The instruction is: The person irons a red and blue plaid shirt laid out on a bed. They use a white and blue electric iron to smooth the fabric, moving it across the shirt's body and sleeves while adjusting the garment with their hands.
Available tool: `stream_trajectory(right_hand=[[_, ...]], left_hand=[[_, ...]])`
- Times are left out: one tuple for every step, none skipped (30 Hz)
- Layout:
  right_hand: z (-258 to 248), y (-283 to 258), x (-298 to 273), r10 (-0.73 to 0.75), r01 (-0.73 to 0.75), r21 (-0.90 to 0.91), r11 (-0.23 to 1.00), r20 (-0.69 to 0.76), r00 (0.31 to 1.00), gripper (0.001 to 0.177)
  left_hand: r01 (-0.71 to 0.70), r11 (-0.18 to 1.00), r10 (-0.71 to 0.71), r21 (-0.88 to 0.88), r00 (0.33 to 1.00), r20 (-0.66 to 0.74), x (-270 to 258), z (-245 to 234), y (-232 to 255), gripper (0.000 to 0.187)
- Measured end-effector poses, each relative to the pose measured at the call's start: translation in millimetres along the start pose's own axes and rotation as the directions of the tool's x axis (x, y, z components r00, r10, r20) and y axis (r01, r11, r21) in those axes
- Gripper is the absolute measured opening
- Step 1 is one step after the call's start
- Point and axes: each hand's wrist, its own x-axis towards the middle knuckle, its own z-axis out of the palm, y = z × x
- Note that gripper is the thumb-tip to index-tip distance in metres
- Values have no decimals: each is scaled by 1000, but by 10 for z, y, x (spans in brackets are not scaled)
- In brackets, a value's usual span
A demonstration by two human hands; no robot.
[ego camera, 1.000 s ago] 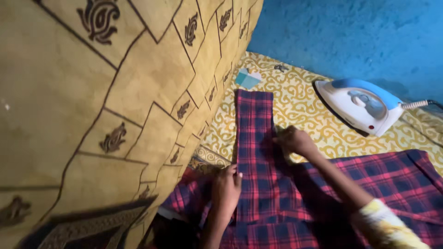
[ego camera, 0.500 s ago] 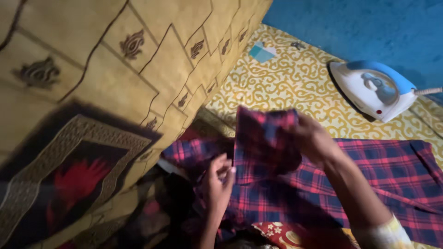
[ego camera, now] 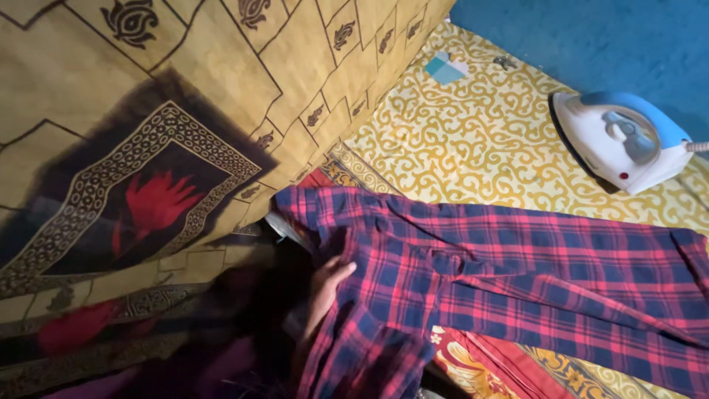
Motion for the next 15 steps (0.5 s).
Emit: stream_trajectory(right_hand=[[-6, -1, -24, -10, 11, -51, 999, 6, 1000, 40], [-45, -27, -36, -20, 21, -116, 993, 10, 1000, 40], [-88, -52, -78, -30, 32, -182, 983, 14, 999, 41], [-155, -99, -111, -32, 40, -266, 963, 33, 999, 41], [-221, -149, -145, -28, 48, -358, 933, 61, 998, 42], [-285, -204, -173, -24, 56, -440, 896, 77, 997, 42], [-334, -255, -183, -16, 67, -521, 851, 102, 995, 43], [-359, -283, -205, 7, 69, -595, 801, 125, 992, 44], [-369, -301, -233, 36, 72, -661, 747, 148, 988, 44], [-328, -292, -269, 71, 74, -722, 688, 168, 983, 45], [-273, -278, -316, 116, 74, -772, 631, 189, 975, 45], [-205, -271, -374, 156, 77, -811, 580, 203, 967, 46], [-134, -269, -451, 196, 80, -842, 533, 215, 957, 46], [-86, -276, -533, 237, 77, -868, 490, 217, 947, 47], [-53, -294, -589, 258, 70, -879, 472, 214, 942, 47]], left_hand=[[-111, 955, 114, 277, 993, 2, -176, -5, 126, 33], [-99, 961, 109, 257, 994, -24, -405, -39, 196, 34], [-88, 967, 103, 237, 993, -49, -615, -121, 245, 34], [-93, 949, 116, 302, 991, -61, -762, -236, 260, 35], [-95, 926, 130, 366, 989, -72, -899, -381, 233, 35], [-8, 901, 52, 434, 995, -89, -972, -524, 177, 41], [78, 864, -26, 497, 993, -112, -963, -639, 88, 47], [166, 812, -105, 559, 985, -139, -867, -720, -21, 53], [199, 807, -146, 557, 980, -139, -709, -758, -134, 64], [234, 796, -189, 558, 972, -138, -570, -782, -225, 77], [269, 784, -232, 559, 963, -139, -472, -792, -295, 92], [245, 849, -206, 469, 969, -133, -340, -774, -311, 87], [217, 902, -181, 374, 975, -129, -190, -712, -307, 83], [186, 946, -155, 267, 979, -130, -88, -616, -326, 81], [93, 938, -45, 334, 988, -149, -31, -516, -344, 81]])
